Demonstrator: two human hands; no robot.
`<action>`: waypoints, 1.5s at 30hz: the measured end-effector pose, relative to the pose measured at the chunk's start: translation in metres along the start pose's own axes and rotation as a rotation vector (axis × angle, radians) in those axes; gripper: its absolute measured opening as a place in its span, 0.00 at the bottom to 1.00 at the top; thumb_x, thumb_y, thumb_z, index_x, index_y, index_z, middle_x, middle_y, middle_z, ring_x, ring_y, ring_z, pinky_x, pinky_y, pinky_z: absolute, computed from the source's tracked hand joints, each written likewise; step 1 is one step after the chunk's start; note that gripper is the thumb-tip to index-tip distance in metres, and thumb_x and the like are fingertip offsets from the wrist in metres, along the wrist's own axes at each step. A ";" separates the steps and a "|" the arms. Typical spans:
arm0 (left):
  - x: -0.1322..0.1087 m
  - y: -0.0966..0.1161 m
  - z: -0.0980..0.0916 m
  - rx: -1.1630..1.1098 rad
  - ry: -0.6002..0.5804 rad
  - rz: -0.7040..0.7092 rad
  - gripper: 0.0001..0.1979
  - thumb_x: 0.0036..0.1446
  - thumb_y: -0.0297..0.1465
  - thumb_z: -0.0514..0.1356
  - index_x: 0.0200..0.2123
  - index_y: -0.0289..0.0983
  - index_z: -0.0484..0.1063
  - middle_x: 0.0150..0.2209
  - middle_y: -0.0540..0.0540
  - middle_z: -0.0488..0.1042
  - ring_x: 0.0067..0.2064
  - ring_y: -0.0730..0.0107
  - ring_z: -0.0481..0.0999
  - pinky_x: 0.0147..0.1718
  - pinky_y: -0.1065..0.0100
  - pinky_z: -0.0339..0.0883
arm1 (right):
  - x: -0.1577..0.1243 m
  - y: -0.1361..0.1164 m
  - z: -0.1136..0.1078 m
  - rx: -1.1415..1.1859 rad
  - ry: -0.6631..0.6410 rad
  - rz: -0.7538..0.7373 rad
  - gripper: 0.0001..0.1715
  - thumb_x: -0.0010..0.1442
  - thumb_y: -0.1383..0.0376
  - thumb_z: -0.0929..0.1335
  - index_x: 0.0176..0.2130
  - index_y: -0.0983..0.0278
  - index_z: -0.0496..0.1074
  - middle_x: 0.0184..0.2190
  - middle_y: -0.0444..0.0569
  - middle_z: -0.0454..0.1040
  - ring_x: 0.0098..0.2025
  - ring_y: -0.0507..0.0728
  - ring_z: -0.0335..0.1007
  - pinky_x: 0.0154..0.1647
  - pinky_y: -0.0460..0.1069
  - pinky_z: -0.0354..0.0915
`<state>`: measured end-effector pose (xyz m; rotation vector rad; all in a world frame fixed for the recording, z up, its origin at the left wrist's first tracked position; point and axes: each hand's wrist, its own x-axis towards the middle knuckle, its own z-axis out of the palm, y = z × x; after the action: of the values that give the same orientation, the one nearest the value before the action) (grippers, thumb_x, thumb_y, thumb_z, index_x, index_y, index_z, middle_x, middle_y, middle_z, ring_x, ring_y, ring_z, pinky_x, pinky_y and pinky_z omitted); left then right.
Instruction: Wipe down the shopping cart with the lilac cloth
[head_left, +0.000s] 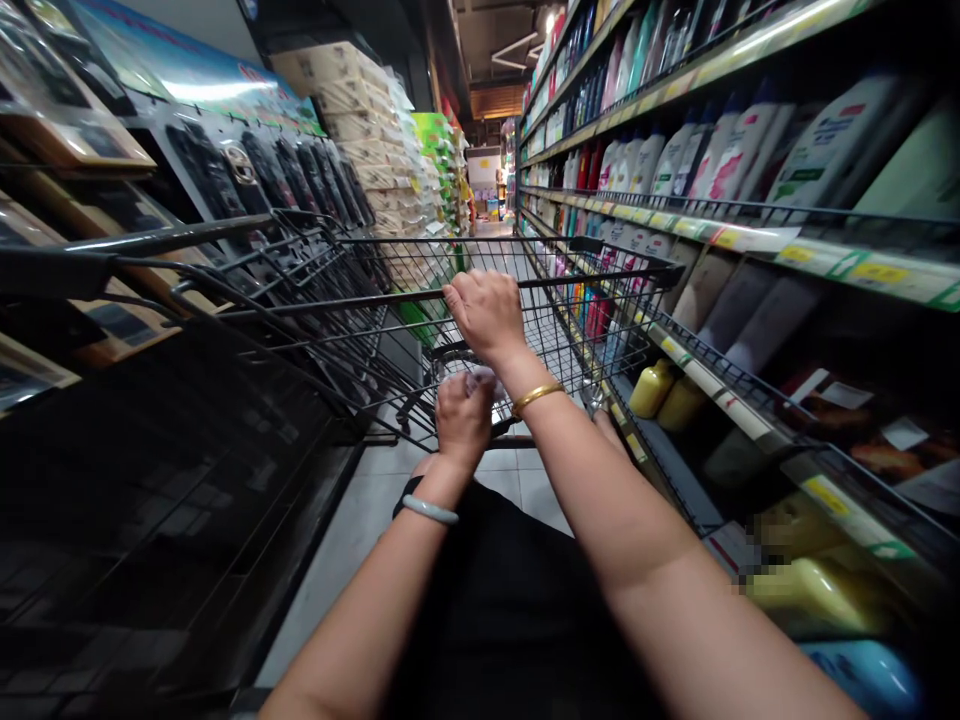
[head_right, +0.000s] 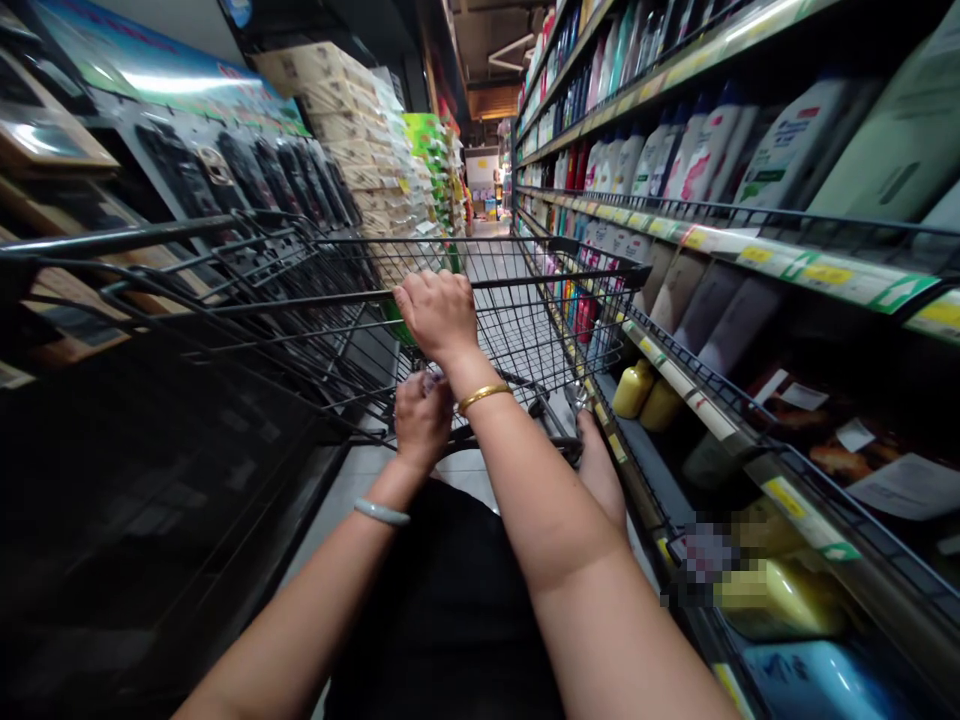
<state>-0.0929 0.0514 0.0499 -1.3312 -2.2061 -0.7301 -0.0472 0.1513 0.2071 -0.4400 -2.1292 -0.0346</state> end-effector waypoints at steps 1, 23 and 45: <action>0.004 -0.001 -0.002 0.005 0.003 0.004 0.19 0.68 0.32 0.54 0.58 0.45 0.75 0.61 0.36 0.66 0.60 0.47 0.62 0.59 0.48 0.59 | 0.000 0.000 0.001 -0.001 0.005 0.003 0.33 0.75 0.48 0.48 0.43 0.60 0.72 0.43 0.51 0.76 0.49 0.62 0.64 0.52 0.56 0.51; 0.044 -0.019 -0.095 0.123 0.438 0.058 0.12 0.61 0.32 0.61 0.46 0.44 0.81 0.53 0.38 0.70 0.54 0.51 0.66 0.56 0.53 0.62 | 0.001 -0.001 -0.003 -0.016 0.009 -0.004 0.29 0.75 0.50 0.51 0.44 0.59 0.72 0.43 0.50 0.77 0.48 0.61 0.66 0.52 0.55 0.51; 0.018 -0.058 -0.115 0.219 0.300 0.099 0.14 0.57 0.30 0.62 0.46 0.45 0.80 0.47 0.40 0.72 0.47 0.54 0.68 0.48 0.58 0.64 | 0.003 -0.004 -0.007 -0.018 -0.019 -0.010 0.26 0.75 0.50 0.54 0.42 0.60 0.73 0.41 0.50 0.78 0.46 0.59 0.67 0.49 0.54 0.51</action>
<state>-0.1397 -0.0340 0.1355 -1.1321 -1.9083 -0.5894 -0.0439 0.1473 0.2138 -0.4420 -2.1512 -0.0554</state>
